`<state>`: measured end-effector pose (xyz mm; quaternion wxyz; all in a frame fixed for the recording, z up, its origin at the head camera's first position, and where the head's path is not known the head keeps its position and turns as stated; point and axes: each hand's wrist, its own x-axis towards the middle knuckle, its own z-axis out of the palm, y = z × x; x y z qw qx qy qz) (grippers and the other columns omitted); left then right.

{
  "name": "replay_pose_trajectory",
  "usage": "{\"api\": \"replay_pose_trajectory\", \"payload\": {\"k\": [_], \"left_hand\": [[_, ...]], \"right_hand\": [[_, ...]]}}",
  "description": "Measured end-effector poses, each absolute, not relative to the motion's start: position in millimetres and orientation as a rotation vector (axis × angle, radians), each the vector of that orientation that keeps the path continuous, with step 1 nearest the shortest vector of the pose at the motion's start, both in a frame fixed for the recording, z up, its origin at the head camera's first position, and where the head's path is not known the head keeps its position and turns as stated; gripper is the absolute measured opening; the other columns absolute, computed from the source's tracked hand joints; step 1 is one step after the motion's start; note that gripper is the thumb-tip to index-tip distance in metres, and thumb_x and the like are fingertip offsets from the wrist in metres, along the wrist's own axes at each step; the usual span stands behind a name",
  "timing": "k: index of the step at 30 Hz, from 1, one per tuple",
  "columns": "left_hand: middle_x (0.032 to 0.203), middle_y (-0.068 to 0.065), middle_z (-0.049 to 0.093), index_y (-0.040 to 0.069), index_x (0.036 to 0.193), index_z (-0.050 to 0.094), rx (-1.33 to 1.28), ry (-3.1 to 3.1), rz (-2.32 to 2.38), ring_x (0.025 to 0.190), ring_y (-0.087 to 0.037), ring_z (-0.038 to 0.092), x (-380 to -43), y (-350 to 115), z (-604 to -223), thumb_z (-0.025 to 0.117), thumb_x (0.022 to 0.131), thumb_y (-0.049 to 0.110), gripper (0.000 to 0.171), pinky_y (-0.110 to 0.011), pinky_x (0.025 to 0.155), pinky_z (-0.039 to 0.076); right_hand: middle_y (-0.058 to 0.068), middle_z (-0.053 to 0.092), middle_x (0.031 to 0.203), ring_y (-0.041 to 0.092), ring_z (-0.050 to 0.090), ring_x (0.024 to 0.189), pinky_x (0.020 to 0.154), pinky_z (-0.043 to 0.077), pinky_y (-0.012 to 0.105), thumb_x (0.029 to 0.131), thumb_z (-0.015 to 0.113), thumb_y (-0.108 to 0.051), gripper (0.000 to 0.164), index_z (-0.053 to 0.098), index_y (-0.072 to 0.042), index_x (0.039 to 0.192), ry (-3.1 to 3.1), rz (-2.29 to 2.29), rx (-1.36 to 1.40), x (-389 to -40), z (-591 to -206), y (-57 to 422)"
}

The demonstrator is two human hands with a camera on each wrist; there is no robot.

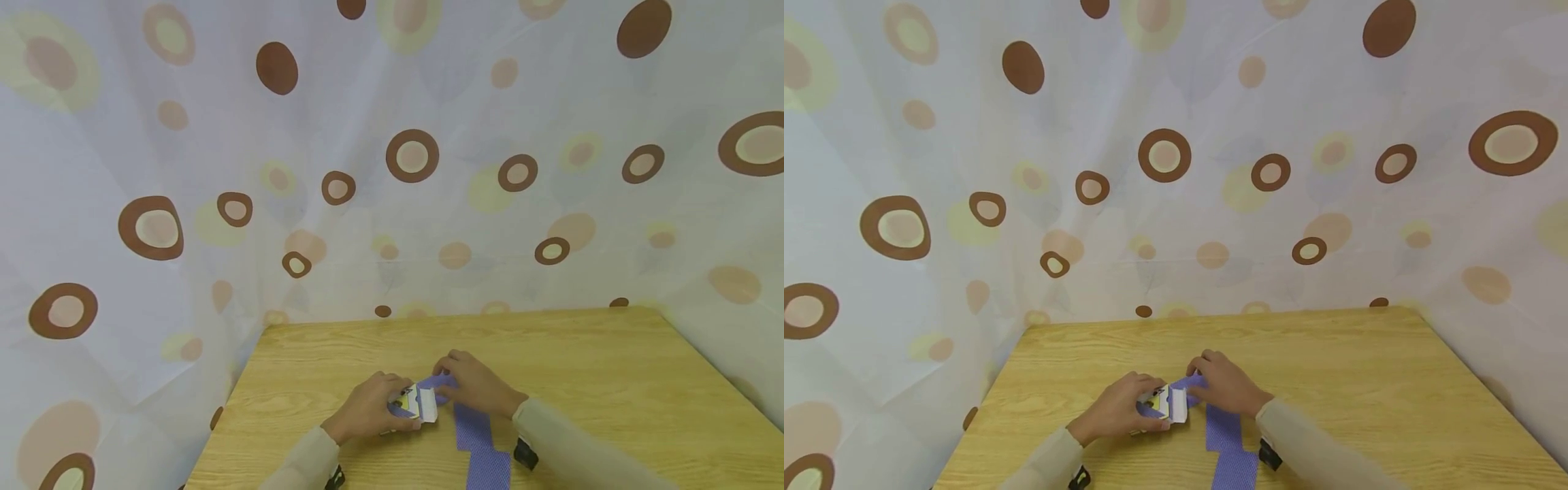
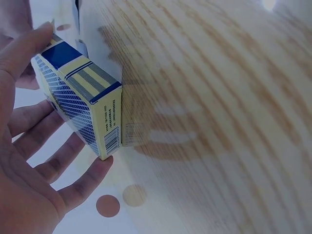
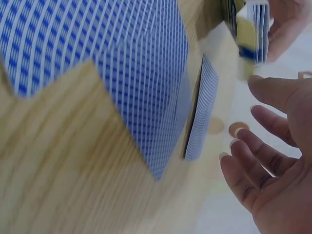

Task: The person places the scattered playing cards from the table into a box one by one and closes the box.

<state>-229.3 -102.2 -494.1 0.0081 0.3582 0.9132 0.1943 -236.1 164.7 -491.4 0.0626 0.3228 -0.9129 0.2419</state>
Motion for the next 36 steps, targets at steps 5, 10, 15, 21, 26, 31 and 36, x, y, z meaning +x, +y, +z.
{"api": "replay_pose_trajectory", "payload": {"k": [5, 10, 15, 21, 26, 31, 36], "left_hand": [[0.135, -0.001, 0.065, 0.012, 0.142, 0.062, 1.121, 2.845, 0.611, 0.109, -0.012, 0.056, -229.9, -101.6, -492.4, 0.077, 0.084, 0.063, 0.079, -0.028, 0.083, 0.048], [0.135, 0.0, 0.065, 0.012, 0.142, 0.062, 1.113, 2.841, 0.615, 0.11, -0.013, 0.056, -230.4, -100.9, -490.5, 0.076, 0.084, 0.064, 0.079, -0.029, 0.084, 0.048], [0.135, 0.001, 0.064, 0.013, 0.142, 0.062, 1.117, 2.841, 0.587, 0.112, -0.013, 0.057, -229.4, -100.0, -490.0, 0.075, 0.084, 0.066, 0.079, -0.031, 0.087, 0.049], [0.137, 0.001, 0.064, 0.014, 0.143, 0.062, 1.088, 2.84, 0.58, 0.117, -0.015, 0.057, -226.7, -100.4, -490.8, 0.075, 0.084, 0.065, 0.079, -0.036, 0.094, 0.05], [0.137, 0.002, 0.064, 0.015, 0.142, 0.062, 1.092, 2.842, 0.592, 0.115, -0.014, 0.057, -227.0, -100.2, -491.9, 0.075, 0.084, 0.065, 0.078, -0.032, 0.09, 0.05], [0.136, 0.004, 0.064, 0.016, 0.141, 0.063, 1.094, 2.842, 0.594, 0.111, -0.011, 0.056, -227.4, -100.2, -493.2, 0.076, 0.083, 0.066, 0.078, -0.028, 0.084, 0.048], [0.134, 0.003, 0.065, 0.015, 0.141, 0.063, 1.093, 2.845, 0.604, 0.108, -0.01, 0.055, -227.5, -99.6, -491.9, 0.077, 0.083, 0.064, 0.077, -0.026, 0.081, 0.047]], "right_hand": [[0.007, 0.062, 0.11, 0.022, 0.054, 0.101, 0.086, 0.05, 0.042, 0.087, 0.085, -0.027, 0.043, 0.068, -0.008, 0.121, -2.775, 0.715, 1.012, -246.4, -494.5, 177.0], [0.009, 0.063, 0.116, 0.024, 0.052, 0.103, 0.088, 0.048, 0.045, 0.081, 0.089, -0.034, 0.059, 0.067, -0.006, 0.128, -2.804, 0.668, 1.02, -254.5, -497.7, 183.2], [0.009, 0.062, 0.126, 0.025, 0.051, 0.109, 0.092, 0.046, 0.048, 0.078, 0.089, -0.041, 0.071, 0.064, -0.006, 0.135, -2.847, 0.637, 1.016, -257.6, -501.5, 187.8], [0.011, 0.062, 0.129, 0.026, 0.051, 0.109, 0.092, 0.045, 0.049, 0.077, 0.089, -0.041, 0.075, 0.063, -0.004, 0.137, -2.843, 0.647, 1.06, -258.2, -499.8, 187.4], [0.011, 0.061, 0.129, 0.025, 0.049, 0.109, 0.092, 0.045, 0.047, 0.077, 0.09, -0.041, 0.075, 0.062, -0.005, 0.138, -2.894, 0.632, 1.054, -262.9, -500.7, 186.6], [0.011, 0.058, 0.127, 0.029, 0.048, 0.113, 0.093, 0.046, 0.049, 0.077, 0.091, -0.039, 0.07, 0.067, -0.006, 0.134, -2.964, 0.638, 1.01, -266.1, -502.5, 186.5], [0.009, 0.052, 0.127, 0.034, 0.047, 0.117, 0.095, 0.046, 0.052, 0.077, 0.092, -0.036, 0.058, 0.071, -0.011, 0.125, -3.009, 0.678, 0.967, -267.4, -499.5, 185.9]]}}
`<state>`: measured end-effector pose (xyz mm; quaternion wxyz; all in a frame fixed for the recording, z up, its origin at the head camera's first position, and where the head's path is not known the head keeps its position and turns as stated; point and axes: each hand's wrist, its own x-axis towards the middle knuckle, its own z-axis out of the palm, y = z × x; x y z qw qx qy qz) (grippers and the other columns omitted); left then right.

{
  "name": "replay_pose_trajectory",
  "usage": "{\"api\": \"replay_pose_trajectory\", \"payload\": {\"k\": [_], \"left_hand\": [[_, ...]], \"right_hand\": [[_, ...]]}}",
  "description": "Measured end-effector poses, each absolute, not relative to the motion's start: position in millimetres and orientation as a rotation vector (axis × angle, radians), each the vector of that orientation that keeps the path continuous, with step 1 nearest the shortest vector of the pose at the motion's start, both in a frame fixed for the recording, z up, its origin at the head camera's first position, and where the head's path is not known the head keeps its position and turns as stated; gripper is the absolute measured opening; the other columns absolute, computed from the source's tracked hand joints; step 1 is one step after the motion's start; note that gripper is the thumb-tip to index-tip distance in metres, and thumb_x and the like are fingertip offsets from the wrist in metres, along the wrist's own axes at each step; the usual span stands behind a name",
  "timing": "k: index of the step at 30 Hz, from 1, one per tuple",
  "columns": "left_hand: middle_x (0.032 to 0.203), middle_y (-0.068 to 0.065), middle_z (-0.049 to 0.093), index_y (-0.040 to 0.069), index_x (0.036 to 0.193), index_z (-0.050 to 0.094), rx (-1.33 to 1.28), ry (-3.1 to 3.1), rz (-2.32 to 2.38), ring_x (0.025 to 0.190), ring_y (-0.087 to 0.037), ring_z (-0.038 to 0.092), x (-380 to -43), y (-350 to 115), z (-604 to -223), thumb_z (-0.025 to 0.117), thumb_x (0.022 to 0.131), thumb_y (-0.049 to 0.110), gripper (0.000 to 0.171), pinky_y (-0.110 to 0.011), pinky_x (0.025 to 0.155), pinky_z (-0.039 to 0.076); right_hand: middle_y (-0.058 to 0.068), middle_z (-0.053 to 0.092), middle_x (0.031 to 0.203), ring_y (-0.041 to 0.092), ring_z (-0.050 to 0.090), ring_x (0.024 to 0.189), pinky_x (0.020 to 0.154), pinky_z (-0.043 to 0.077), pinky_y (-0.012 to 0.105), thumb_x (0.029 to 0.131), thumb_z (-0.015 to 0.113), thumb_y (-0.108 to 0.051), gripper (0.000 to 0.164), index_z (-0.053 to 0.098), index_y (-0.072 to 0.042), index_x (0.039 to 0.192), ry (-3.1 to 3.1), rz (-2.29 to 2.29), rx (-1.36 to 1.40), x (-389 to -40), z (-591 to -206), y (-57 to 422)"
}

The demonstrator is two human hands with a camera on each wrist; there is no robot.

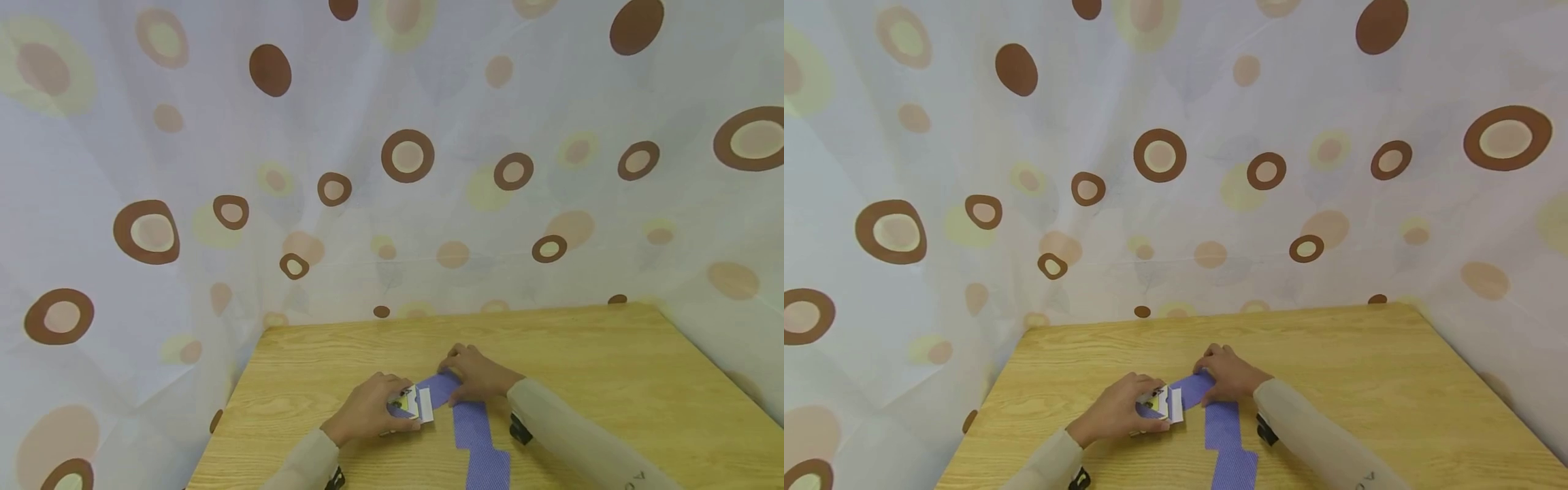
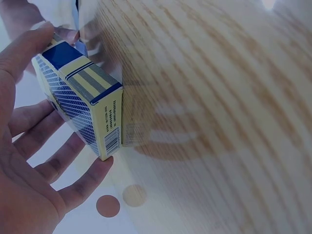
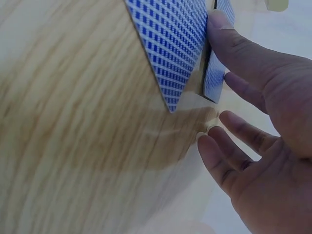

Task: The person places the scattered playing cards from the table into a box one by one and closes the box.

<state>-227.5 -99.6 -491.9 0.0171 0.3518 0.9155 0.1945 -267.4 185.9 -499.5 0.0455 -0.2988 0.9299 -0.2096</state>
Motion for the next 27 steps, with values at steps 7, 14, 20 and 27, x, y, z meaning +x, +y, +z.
{"api": "replay_pose_trajectory", "payload": {"k": [7, 14, 20, 27], "left_hand": [[0.135, 0.003, 0.064, 0.013, 0.142, 0.062, 1.098, 2.849, 0.6, 0.11, -0.011, 0.056, -228.8, -99.2, -490.6, 0.077, 0.083, 0.064, 0.079, -0.029, 0.085, 0.048], [0.136, 0.003, 0.064, 0.014, 0.144, 0.061, 1.095, 2.849, 0.587, 0.109, -0.01, 0.055, -229.1, -100.0, -492.9, 0.074, 0.083, 0.068, 0.082, -0.028, 0.086, 0.048], [0.136, 0.003, 0.064, 0.016, 0.143, 0.062, 1.068, 2.85, 0.592, 0.107, -0.01, 0.054, -228.2, -100.2, -492.8, 0.076, 0.083, 0.066, 0.08, -0.028, 0.084, 0.048], [0.138, 0.002, 0.063, 0.015, 0.143, 0.062, 1.07, 2.847, 0.597, 0.111, -0.011, 0.055, -228.3, -100.1, -493.4, 0.077, 0.083, 0.064, 0.08, -0.031, 0.088, 0.049]], "right_hand": [[0.008, 0.051, 0.123, 0.031, 0.048, 0.113, 0.094, 0.046, 0.05, 0.076, 0.093, -0.035, 0.051, 0.067, -0.01, 0.112, 2.833, -0.632, -0.875, -269.2, -493.7, 185.9], [-0.001, 0.056, 0.106, 0.02, 0.052, 0.098, 0.087, 0.047, 0.044, 0.071, 0.096, -0.025, 0.054, 0.056, -0.013, 0.105, 2.814, -0.773, -0.848, -269.0, -494.2, 186.1], [0.002, 0.062, 0.105, 0.02, 0.057, 0.096, 0.086, 0.049, 0.045, 0.074, 0.095, -0.022, 0.05, 0.064, -0.008, 0.11, 2.85, -0.784, -0.84, -266.9, -493.5, 186.8], [0.007, 0.058, 0.107, 0.019, 0.053, 0.095, 0.086, 0.049, 0.046, 0.077, 0.092, -0.036, 0.065, 0.069, 0.0, 0.127, 2.805, -0.702, -0.837, -264.7, -495.7, 191.3]]}}
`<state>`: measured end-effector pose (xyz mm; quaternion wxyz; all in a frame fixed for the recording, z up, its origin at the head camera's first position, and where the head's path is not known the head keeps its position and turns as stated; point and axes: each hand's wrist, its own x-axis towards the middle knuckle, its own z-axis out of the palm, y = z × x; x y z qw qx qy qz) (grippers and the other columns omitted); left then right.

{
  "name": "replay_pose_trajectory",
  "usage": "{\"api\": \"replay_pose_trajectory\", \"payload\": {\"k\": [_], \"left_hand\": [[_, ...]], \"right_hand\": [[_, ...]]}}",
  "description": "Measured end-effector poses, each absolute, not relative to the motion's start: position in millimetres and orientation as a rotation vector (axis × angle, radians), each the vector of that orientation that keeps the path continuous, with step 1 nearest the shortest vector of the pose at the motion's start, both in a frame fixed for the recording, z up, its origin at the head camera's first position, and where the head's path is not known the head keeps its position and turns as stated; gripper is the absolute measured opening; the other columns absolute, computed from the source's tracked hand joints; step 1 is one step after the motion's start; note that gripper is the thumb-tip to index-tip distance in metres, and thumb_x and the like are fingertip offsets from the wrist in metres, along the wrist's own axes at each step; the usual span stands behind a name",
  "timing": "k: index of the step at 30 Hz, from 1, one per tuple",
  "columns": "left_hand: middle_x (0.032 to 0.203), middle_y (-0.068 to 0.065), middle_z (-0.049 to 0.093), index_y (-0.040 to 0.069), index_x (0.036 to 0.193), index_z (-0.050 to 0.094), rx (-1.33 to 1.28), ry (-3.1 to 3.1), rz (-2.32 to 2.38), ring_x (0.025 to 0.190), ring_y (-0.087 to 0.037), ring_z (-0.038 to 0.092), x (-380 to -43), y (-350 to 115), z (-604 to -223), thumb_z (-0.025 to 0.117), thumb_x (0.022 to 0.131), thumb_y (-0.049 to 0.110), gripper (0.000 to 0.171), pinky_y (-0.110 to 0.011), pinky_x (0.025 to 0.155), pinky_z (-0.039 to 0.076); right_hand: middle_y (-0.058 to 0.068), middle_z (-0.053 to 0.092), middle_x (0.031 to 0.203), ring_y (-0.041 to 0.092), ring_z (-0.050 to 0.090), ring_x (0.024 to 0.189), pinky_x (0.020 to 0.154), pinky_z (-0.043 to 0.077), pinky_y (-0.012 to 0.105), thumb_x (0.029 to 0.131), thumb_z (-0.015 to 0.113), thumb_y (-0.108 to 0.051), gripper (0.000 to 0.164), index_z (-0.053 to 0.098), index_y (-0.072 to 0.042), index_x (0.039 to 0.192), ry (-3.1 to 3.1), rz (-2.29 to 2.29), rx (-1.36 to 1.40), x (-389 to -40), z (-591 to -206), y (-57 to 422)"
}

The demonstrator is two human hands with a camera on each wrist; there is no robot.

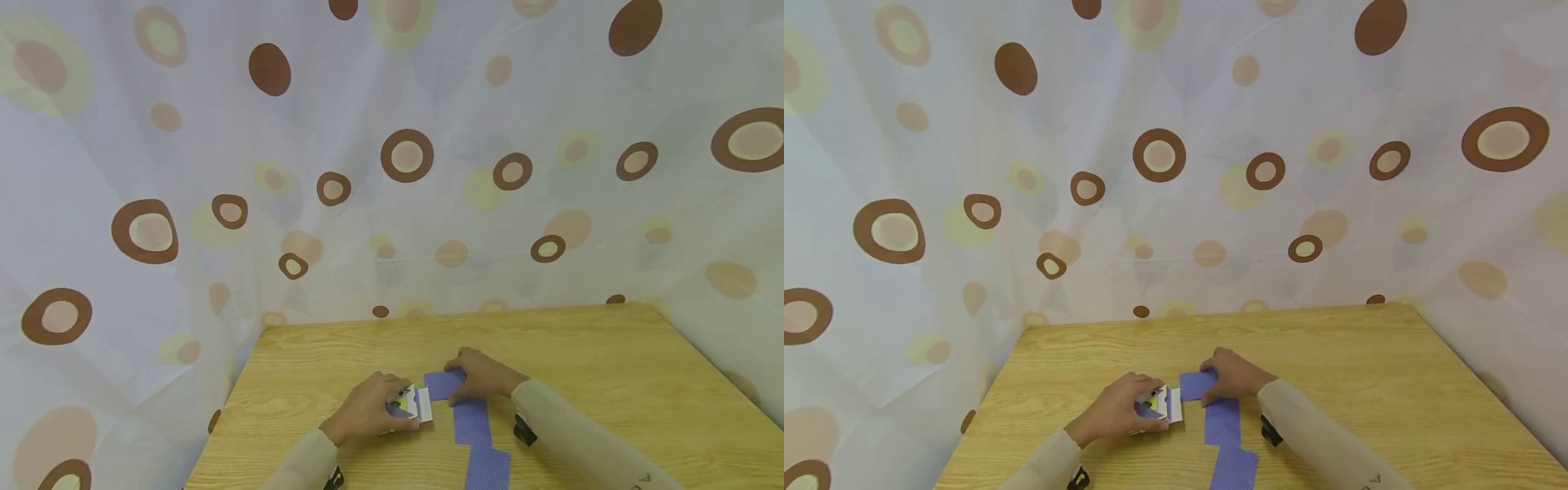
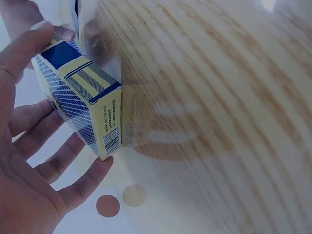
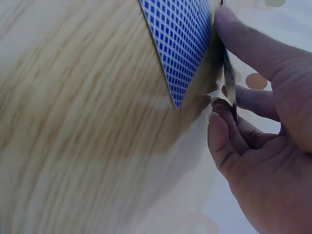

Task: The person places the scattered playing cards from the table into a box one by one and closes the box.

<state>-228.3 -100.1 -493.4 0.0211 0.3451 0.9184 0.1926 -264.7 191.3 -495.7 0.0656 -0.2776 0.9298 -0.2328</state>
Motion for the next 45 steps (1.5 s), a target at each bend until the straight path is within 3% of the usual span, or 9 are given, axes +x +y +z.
{"api": "replay_pose_trajectory", "payload": {"k": [7, 12, 18, 30, 45], "left_hand": [[0.138, 0.001, 0.063, 0.014, 0.144, 0.062, 1.088, 2.849, 0.607, 0.111, -0.012, 0.055, -228.8, -100.5, -493.9, 0.077, 0.084, 0.063, 0.079, -0.03, 0.087, 0.049], [0.137, 0.002, 0.063, 0.014, 0.143, 0.062, 1.094, 2.85, 0.6, 0.11, -0.011, 0.055, -230.0, -100.1, -493.6, 0.077, 0.083, 0.064, 0.08, -0.029, 0.087, 0.048], [0.138, 0.002, 0.063, 0.015, 0.143, 0.062, 1.088, 2.854, 0.585, 0.111, -0.011, 0.055, -230.9, -100.3, -495.5, 0.077, 0.082, 0.065, 0.08, -0.03, 0.087, 0.049], [0.138, 0.002, 0.063, 0.014, 0.143, 0.062, 1.094, 2.849, 0.594, 0.112, -0.012, 0.055, -229.6, -100.3, -494.6, 0.077, 0.083, 0.064, 0.08, -0.03, 0.088, 0.049], [0.137, 0.001, 0.063, 0.013, 0.142, 0.063, 1.099, 2.846, 0.615, 0.109, -0.011, 0.055, -229.8, -101.5, -496.8, 0.076, 0.083, 0.066, 0.081, -0.03, 0.087, 0.048]], "right_hand": [[0.006, 0.056, 0.107, 0.017, 0.052, 0.093, 0.083, 0.049, 0.039, 0.079, 0.091, -0.033, 0.069, 0.066, 0.002, 0.133, 2.82, -0.604, -0.893, -267.5, -493.9, 198.2], [0.008, 0.058, 0.11, 0.021, 0.056, 0.096, 0.085, 0.051, 0.043, 0.078, 0.091, -0.027, 0.068, 0.064, 0.005, 0.133, 2.831, -0.599, -0.875, -264.9, -488.3, 201.5], [0.008, 0.061, 0.112, 0.022, 0.058, 0.097, 0.086, 0.052, 0.045, 0.078, 0.091, -0.033, 0.069, 0.065, 0.004, 0.13, 2.845, -0.608, -0.869, -261.1, -485.9, 205.2], [0.003, 0.06, 0.103, 0.014, 0.052, 0.084, 0.073, 0.048, 0.034, 0.079, 0.091, -0.036, 0.062, 0.069, 0.002, 0.123, 2.869, -0.646, -0.872, -256.5, -482.8, 213.1], [0.003, 0.061, 0.106, 0.014, 0.052, 0.086, 0.074, 0.048, 0.036, 0.083, 0.087, -0.039, 0.061, 0.068, 0.001, 0.125, 2.871, -0.693, -0.872, -252.1, -478.7, 217.2]]}}
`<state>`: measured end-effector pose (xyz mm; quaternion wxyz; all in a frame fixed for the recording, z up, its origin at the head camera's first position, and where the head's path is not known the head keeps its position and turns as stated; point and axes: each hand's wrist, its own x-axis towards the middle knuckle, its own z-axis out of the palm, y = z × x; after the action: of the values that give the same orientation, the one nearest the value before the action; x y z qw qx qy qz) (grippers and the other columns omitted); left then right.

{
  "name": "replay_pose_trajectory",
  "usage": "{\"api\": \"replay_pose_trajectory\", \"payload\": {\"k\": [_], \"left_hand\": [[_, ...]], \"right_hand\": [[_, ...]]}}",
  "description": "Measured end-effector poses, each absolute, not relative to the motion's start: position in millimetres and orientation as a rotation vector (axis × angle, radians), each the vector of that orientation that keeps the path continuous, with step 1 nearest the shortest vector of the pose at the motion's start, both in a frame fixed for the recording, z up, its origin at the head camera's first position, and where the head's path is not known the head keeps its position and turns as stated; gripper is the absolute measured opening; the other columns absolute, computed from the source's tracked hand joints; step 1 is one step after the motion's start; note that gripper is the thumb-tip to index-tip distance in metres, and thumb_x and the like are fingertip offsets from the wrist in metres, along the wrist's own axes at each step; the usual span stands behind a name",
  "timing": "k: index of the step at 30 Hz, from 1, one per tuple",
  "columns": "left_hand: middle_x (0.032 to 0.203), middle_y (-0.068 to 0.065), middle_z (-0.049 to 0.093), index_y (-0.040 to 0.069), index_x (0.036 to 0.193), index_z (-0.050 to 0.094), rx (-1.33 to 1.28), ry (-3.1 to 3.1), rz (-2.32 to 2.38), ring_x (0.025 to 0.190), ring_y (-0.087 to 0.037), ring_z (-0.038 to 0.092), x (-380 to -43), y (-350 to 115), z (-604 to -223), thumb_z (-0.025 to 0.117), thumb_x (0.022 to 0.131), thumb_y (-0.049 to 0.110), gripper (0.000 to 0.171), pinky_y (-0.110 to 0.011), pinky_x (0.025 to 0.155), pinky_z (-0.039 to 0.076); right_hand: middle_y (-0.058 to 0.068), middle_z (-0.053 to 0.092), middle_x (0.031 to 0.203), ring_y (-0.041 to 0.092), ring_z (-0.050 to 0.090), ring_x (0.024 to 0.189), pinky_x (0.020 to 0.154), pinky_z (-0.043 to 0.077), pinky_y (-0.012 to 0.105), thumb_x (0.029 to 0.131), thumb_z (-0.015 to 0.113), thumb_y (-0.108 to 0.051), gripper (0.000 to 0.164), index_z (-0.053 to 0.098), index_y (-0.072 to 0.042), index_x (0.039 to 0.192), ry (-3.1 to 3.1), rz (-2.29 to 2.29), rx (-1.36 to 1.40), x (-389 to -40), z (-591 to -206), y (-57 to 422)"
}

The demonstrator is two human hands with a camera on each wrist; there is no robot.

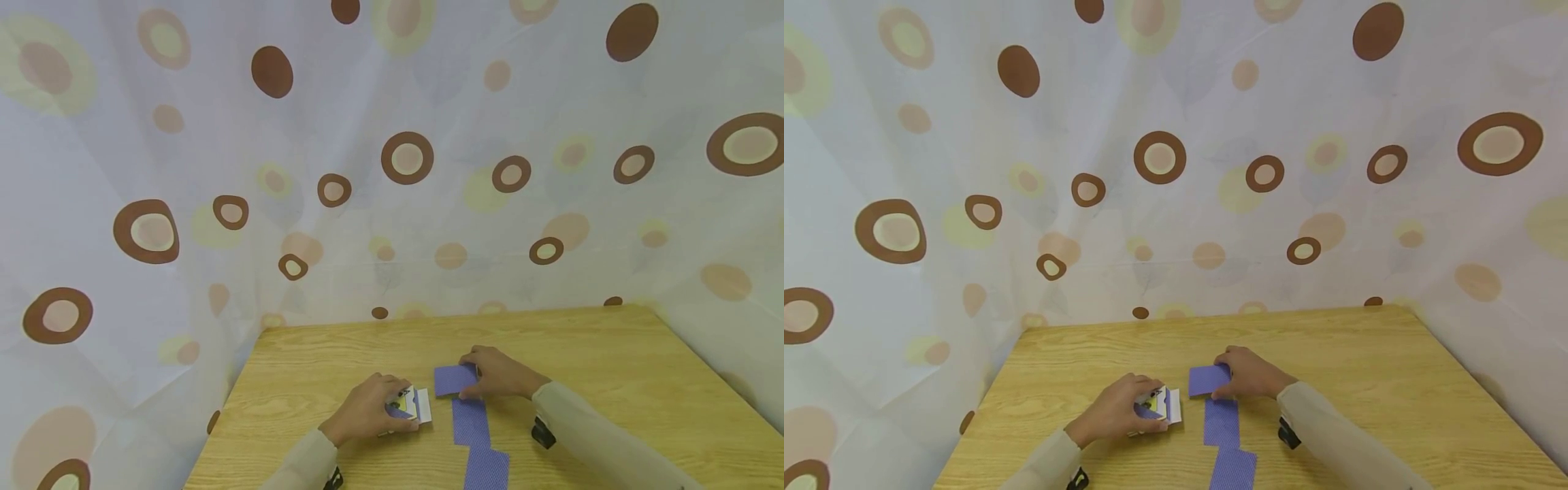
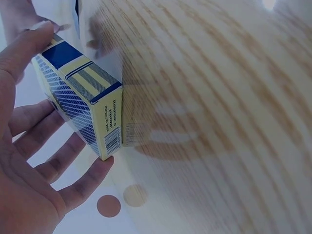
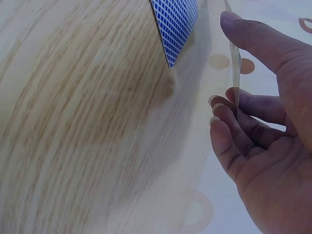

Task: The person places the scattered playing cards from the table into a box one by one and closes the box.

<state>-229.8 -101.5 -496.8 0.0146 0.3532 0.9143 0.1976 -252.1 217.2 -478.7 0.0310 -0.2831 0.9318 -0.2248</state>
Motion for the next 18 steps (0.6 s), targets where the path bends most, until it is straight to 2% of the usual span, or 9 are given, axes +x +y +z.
{"api": "replay_pose_trajectory", "payload": {"k": [8, 18], "left_hand": [[0.137, 0.0, 0.064, 0.012, 0.142, 0.063, 1.122, 2.854, 0.593, 0.113, -0.015, 0.057, -228.9, -101.1, -496.5, 0.075, 0.083, 0.066, 0.081, -0.032, 0.088, 0.05], [0.137, 0.001, 0.064, 0.014, 0.142, 0.063, 1.105, 2.85, 0.601, 0.111, -0.013, 0.056, -228.8, -100.4, -495.7, 0.077, 0.083, 0.065, 0.08, -0.029, 0.086, 0.049]], "right_hand": [[0.001, 0.061, 0.106, 0.013, 0.052, 0.085, 0.074, 0.048, 0.035, 0.083, 0.087, -0.041, 0.062, 0.069, -0.001, 0.125, 2.873, -0.712, -0.876, -251.9, -480.9, 219.4], [-0.001, 0.058, 0.101, 0.014, 0.05, 0.082, 0.07, 0.046, 0.032, 0.083, 0.087, -0.041, 0.062, 0.068, -0.002, 0.127, 2.847, -0.784, -0.873, -249.4, -475.9, 217.6]]}}
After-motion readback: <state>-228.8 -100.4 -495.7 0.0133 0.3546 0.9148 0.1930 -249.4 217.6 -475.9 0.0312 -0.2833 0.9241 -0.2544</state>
